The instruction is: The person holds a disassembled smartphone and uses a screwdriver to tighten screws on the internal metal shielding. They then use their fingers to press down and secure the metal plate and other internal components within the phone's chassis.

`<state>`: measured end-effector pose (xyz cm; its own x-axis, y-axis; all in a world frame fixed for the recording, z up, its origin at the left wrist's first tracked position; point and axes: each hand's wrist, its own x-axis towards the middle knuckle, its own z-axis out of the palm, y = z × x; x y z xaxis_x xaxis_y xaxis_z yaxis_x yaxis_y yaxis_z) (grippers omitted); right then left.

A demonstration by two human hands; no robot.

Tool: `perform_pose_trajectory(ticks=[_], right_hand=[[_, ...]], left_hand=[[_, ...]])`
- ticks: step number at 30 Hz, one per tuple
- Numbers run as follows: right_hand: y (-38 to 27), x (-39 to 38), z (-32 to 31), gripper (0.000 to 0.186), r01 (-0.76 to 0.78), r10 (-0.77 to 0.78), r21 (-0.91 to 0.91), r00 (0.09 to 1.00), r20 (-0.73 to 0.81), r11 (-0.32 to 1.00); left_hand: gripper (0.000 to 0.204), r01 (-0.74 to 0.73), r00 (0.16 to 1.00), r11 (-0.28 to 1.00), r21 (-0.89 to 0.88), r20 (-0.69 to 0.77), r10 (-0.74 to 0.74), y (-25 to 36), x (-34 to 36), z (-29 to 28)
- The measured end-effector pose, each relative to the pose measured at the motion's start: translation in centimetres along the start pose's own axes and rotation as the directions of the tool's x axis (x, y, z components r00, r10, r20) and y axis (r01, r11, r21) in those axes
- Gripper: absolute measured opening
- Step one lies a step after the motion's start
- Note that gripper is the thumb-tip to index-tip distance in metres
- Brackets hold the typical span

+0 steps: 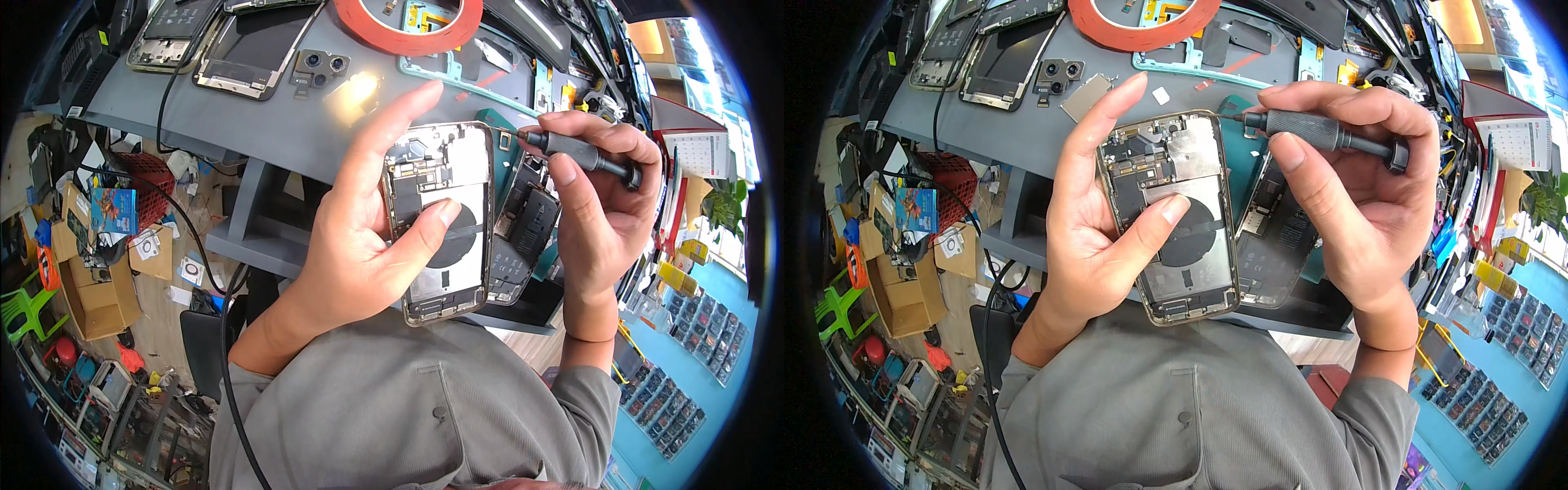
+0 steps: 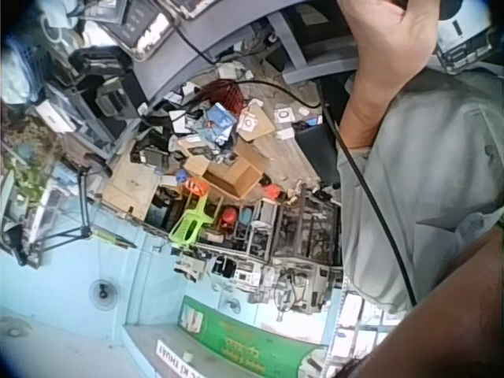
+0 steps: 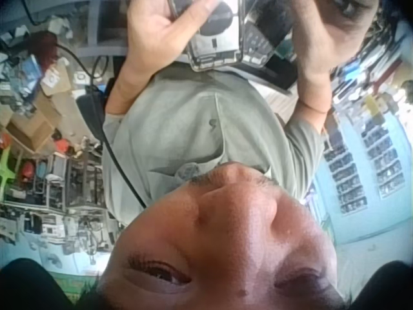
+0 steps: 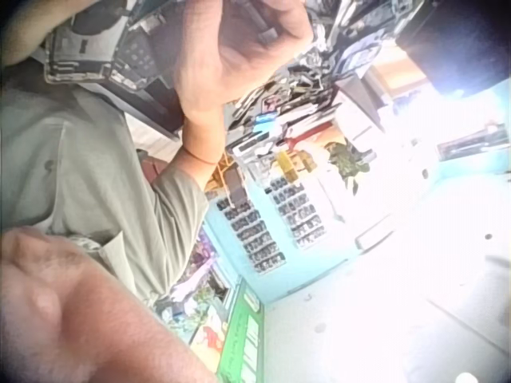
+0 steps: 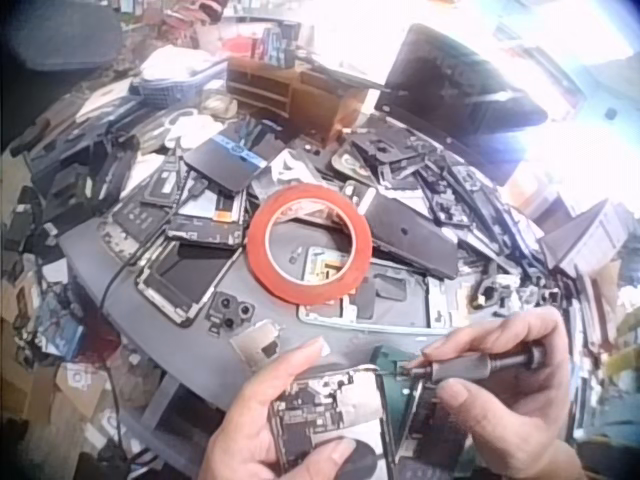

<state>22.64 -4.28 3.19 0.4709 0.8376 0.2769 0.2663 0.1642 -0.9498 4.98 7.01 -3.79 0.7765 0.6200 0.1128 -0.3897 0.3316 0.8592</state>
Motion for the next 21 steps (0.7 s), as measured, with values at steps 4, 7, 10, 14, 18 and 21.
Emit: perform_pose_trajectory(ticks=[4,7,10,14,18,21], right_hand=[[0.42,-0.19,-0.12,0.035,-0.042,0.043,0.055,0.999,-0.027,0.998],[0.5,-0.18,0.08,0.035,-0.094,0.101,0.123,0.994,-0.052,0.988],[0.85,-0.07,-0.18,0.037,-0.103,0.11,0.14,0.993,-0.045,0.985],[0.94,-0.08,-0.02,0.037,-0.126,0.137,0.159,0.989,-0.061,0.979],[0.99,-0.08,0.0,0.036,-0.128,0.138,0.165,0.989,-0.055,0.978],[1.06,-0.11,0.03,0.037,-0.128,0.139,0.165,0.989,-0.055,0.978]], left_hand=[[0.08,0.002,1.0,1.0,0.017,0.01,-0.002,0.06,-0.01,-0.08],[0.081,0.0,1.0,1.0,0.015,0.007,0.0,-0.03,-0.08,-0.09],[0.081,0.009,1.0,1.0,0.009,0.009,-0.009,0.04,-0.07,-0.05],[0.081,0.012,1.0,1.0,0.005,0.002,-0.012,0.01,-0.03,0.04],[0.081,0.006,1.0,1.0,0.011,-0.008,-0.006,0.05,0.0,0.12],[0.081,0.004,1.0,1.0,0.01,-0.009,-0.003,-0.02,0.0,0.07]])
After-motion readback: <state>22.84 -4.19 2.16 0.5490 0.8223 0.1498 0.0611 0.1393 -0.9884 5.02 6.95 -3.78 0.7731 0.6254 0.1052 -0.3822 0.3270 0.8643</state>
